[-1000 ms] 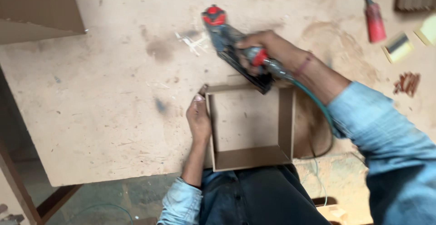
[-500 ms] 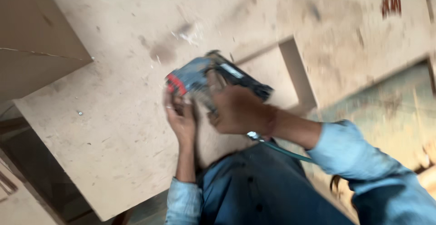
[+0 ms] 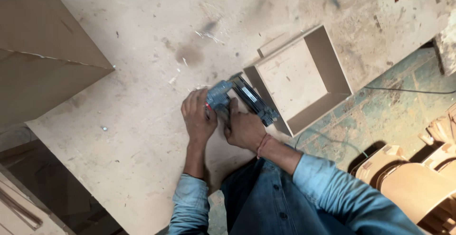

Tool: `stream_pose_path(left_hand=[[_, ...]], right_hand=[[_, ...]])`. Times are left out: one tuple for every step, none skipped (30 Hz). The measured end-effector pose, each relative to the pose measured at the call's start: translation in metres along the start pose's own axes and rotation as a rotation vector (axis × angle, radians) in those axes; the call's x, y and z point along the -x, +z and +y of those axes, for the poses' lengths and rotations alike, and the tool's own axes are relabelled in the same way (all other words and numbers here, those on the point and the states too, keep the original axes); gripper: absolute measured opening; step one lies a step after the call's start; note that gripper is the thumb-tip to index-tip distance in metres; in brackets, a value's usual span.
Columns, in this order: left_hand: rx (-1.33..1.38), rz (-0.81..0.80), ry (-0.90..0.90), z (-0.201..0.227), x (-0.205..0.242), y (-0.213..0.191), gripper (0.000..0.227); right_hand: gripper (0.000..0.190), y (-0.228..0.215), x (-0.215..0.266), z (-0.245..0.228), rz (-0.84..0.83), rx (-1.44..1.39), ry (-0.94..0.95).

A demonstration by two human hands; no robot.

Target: The person assembles a small wooden box by aligning pre-cut panels and securing them with a pneumatic nail gun. They repeat the process for a second box, positioning each side and firing nails along the edges to complete the structure.

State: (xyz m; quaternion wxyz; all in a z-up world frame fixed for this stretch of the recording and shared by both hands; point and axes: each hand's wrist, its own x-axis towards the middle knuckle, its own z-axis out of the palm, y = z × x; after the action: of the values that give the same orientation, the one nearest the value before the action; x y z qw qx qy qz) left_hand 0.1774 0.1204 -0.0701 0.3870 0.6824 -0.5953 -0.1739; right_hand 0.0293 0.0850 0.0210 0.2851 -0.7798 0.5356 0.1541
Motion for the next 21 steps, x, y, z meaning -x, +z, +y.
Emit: stream_pose_path(left_hand=[[0.005,0.012,-0.001,0.000,-0.004,0.002,0.063],[0.010,0.024,-0.002,0.000,-0.008,0.003,0.063],[0.007,0.019,-0.010,0.001,-0.008,0.003,0.064],[0.003,0.014,-0.018,0.001,-0.008,0.003,0.065],[0.001,0.004,-0.023,0.000,-0.009,0.004,0.066],[0.001,0.008,-0.018,0.000,-0.011,0.005,0.066],[0.001,0.012,-0.013,-0.001,-0.012,0.006,0.066],[0.001,0.015,-0.008,-0.002,-0.014,0.007,0.066],[-0.001,0.020,-0.004,-0.003,-0.015,0.008,0.066],[-0.003,0.026,0.000,-0.003,-0.015,0.009,0.067],[-0.005,0.032,0.003,-0.003,-0.014,0.009,0.067],[0.002,0.031,0.000,-0.003,-0.012,0.009,0.066],[0.009,0.033,0.001,-0.004,-0.013,0.010,0.065],[0.016,0.034,0.002,-0.004,-0.014,0.010,0.064],[0.018,0.039,0.012,-0.004,-0.014,0.009,0.063],[0.021,0.043,0.022,-0.003,-0.014,0.009,0.062],[0.023,0.050,0.031,-0.003,-0.014,0.009,0.062],[0.022,0.072,0.041,-0.002,-0.014,0.009,0.060],[0.020,0.091,0.050,0.000,-0.014,0.008,0.058],[0.019,0.111,0.058,0.001,-0.013,0.008,0.056],[0.023,0.114,0.065,0.002,-0.014,0.007,0.056]], right_hand=[[0.091,-0.003,-0.003,0.001,0.003,0.009,-0.008],[0.094,-0.005,-0.006,0.000,0.007,0.018,-0.015],[0.096,-0.006,-0.005,-0.003,0.003,0.021,-0.018],[0.096,-0.008,-0.006,-0.004,-0.023,0.034,0.002],[0.097,-0.009,-0.006,-0.006,-0.048,0.042,0.027],[0.097,-0.011,-0.007,-0.007,-0.073,0.051,0.052],[0.097,-0.012,-0.008,-0.008,-0.067,0.056,0.059],[0.097,-0.013,-0.010,-0.009,-0.060,0.061,0.066],[0.097,-0.014,-0.010,-0.010,-0.053,0.064,0.074],[0.097,-0.014,-0.010,-0.011,-0.045,0.061,0.080],[0.097,-0.014,-0.010,-0.011,-0.038,0.059,0.085],[0.097,-0.014,-0.009,-0.012,-0.030,0.058,0.090],[0.096,-0.014,-0.010,-0.013,-0.029,0.067,0.089],[0.096,-0.015,-0.010,-0.014,-0.029,0.076,0.089],[0.096,-0.016,-0.008,-0.015,-0.031,0.084,0.090],[0.097,-0.017,-0.005,-0.015,-0.030,0.088,0.096],[0.097,-0.018,-0.003,-0.016,-0.029,0.094,0.101],[0.098,-0.019,-0.001,-0.017,-0.028,0.100,0.106],[0.098,-0.021,0.002,-0.017,-0.018,0.104,0.097],[0.098,-0.022,0.005,-0.018,-0.008,0.108,0.088],[0.098,-0.024,0.005,-0.018,0.007,0.112,0.077]])
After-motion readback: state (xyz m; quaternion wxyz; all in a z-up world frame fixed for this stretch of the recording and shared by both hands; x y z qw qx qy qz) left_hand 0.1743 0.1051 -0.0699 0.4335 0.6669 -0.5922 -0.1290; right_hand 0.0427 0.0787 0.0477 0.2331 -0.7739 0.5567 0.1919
